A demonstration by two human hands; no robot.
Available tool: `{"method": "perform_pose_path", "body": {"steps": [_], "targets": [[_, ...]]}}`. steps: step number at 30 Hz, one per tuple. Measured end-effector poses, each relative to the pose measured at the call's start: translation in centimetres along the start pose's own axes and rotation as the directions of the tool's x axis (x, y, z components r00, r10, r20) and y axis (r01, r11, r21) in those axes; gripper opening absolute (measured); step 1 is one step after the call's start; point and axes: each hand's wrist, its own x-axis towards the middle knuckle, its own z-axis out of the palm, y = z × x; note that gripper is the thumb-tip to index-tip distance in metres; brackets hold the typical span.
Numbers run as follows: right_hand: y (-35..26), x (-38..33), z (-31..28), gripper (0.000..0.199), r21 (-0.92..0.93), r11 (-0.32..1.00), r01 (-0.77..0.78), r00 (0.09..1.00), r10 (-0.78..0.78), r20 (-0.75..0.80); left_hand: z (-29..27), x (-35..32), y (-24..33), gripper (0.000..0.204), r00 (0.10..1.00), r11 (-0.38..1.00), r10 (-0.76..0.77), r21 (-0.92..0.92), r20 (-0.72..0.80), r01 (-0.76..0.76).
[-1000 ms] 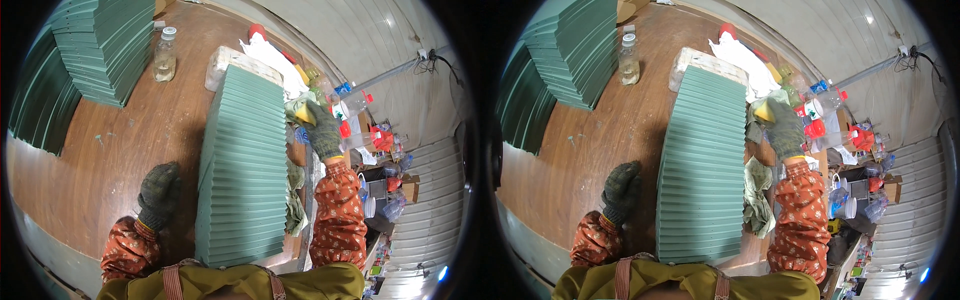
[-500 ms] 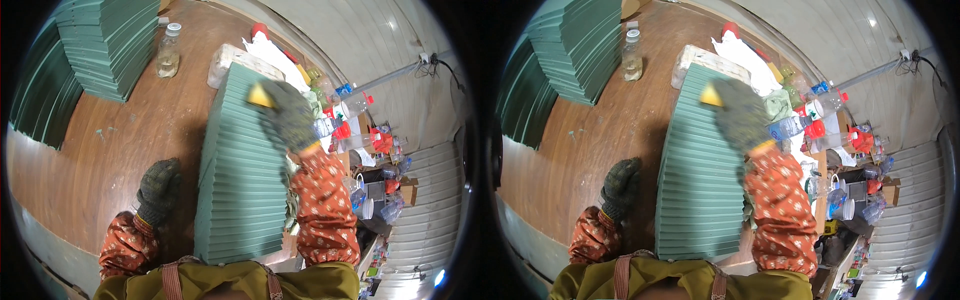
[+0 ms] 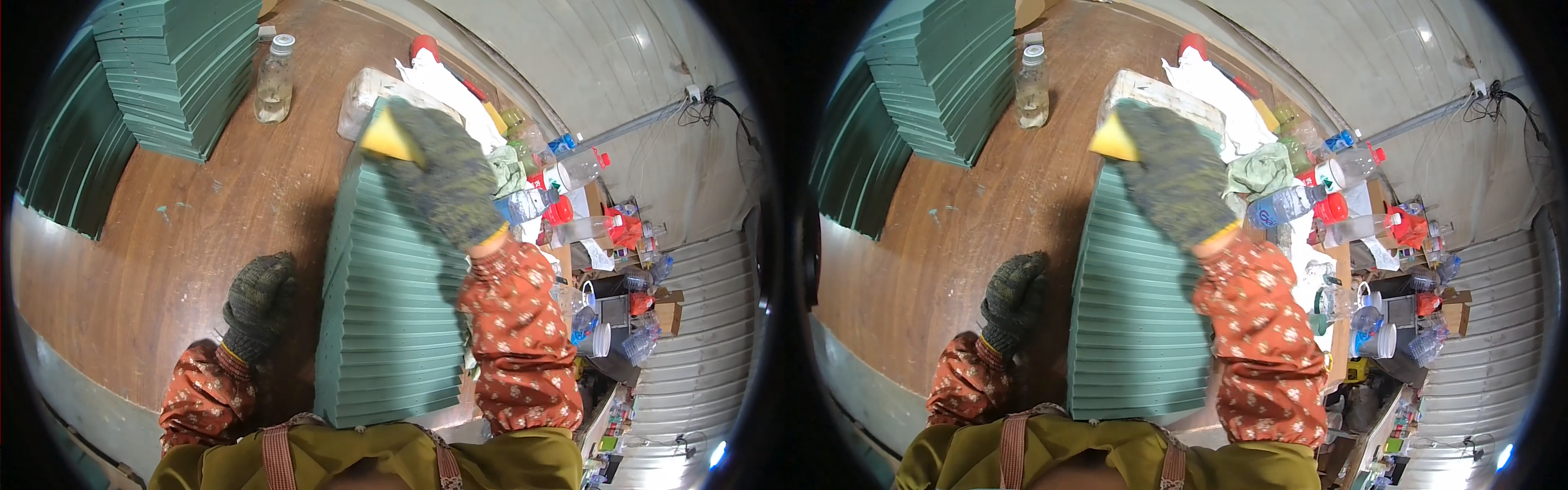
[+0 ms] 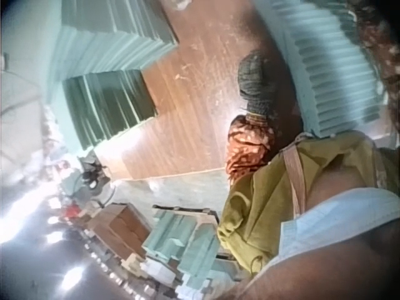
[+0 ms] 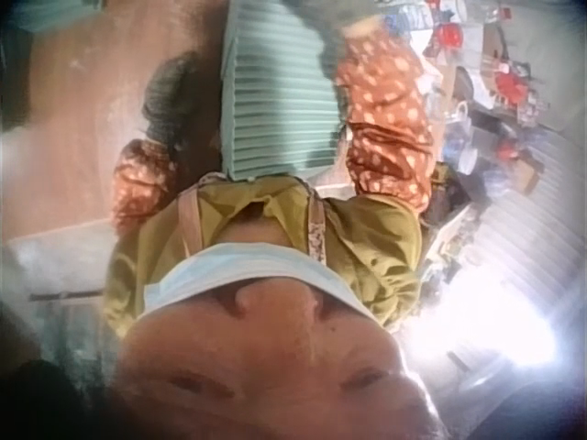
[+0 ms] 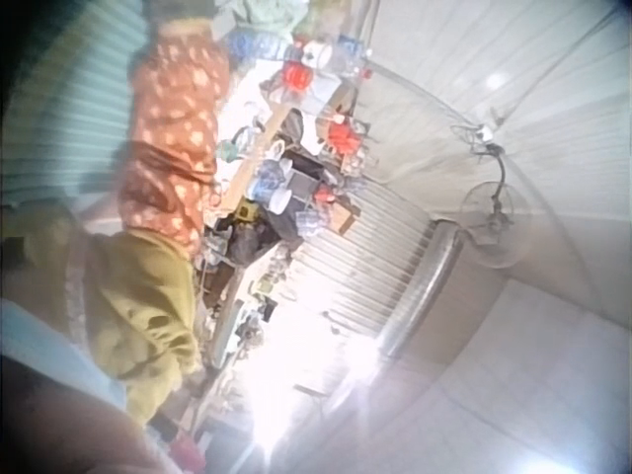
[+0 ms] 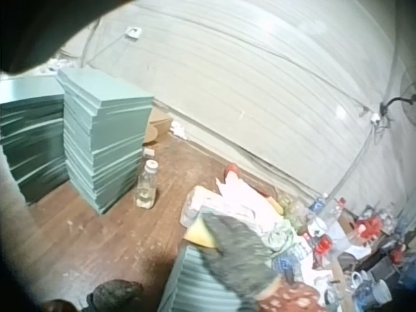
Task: Cleaning dust or residue from green painted wooden slats using a sponge and a rag.
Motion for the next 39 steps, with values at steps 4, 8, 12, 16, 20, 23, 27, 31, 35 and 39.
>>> {"method": "perform_pose_path", "body": {"steps": [4, 8, 12, 16, 20, 23, 27, 31, 35, 39], "targets": [[0.1, -0.1, -0.4, 0.045, 0.024, 0.997, -0.068, 0.992, 0.065, 0.113, -0.1, -0.2, 0.1, 0.027, 0.999, 0.999, -0.031, 0.027, 0.016, 0.031], [5.6, -5.8, -2.7, 0.035, -0.252, 0.944, -0.212, 0.957, 0.253, 0.143, -0.3, -0.5, -0.1, 0.027, 0.999, 0.999, -0.032, 0.038, -0.022, 0.033], [8.4, -9.6, -5.9, 0.05, -0.409, 0.852, -0.327, 0.902, 0.411, 0.135, 0.3, 0.0, 0.2, 0.026, 1.0, 0.998, -0.023, 0.061, -0.015, 0.024], [4.1, -4.9, -5.0, 0.057, -0.193, 0.908, -0.373, 0.909, 0.399, 0.122, -0.2, -0.3, 0.4, 0.026, 0.995, 0.99, -0.077, 0.121, 0.062, 0.069], [0.9, -1.0, -2.3, 0.055, -0.033, 0.994, -0.101, 0.993, 0.103, 0.06, 0.2, 0.8, 0.6, 0.026, 0.998, 0.998, -0.053, 0.022, 0.023, 0.052], [0.4, -0.5, -0.1, 0.055, -0.011, 0.997, 0.074, 0.997, -0.075, -0.028, 0.0, 0.2, 0.2, 0.027, 1.0, 1.0, -0.011, 0.026, 0.019, 0.011], [0.7, -2.0, -1.5, 0.048, -0.017, 0.997, -0.075, 0.989, 0.076, 0.124, -0.1, 0.1, 0.0, 0.027, 1.0, 0.999, -0.001, -0.04, 0.008, 0.001], [5.0, -6.9, -5.2, 0.053, -0.399, 0.819, -0.412, 0.81, 0.529, 0.251, 0.4, 0.0, -0.5, 0.027, 0.999, 1.0, 0.022, -0.014, -0.028, -0.023], [7.5, -10.2, -6.8, 0.056, -0.507, 0.773, -0.381, 0.832, 0.526, 0.177, 0.7, -0.3, -0.1, 0.025, 0.999, 0.996, 0.014, 0.087, -0.043, -0.01], [3.7, -6.1, -5.2, 0.058, -0.147, 0.931, -0.335, 0.933, 0.349, 0.083, 0.6, -0.6, -0.5, 0.025, 1.0, 0.997, 0.026, 0.068, 0.0, -0.026]]}}
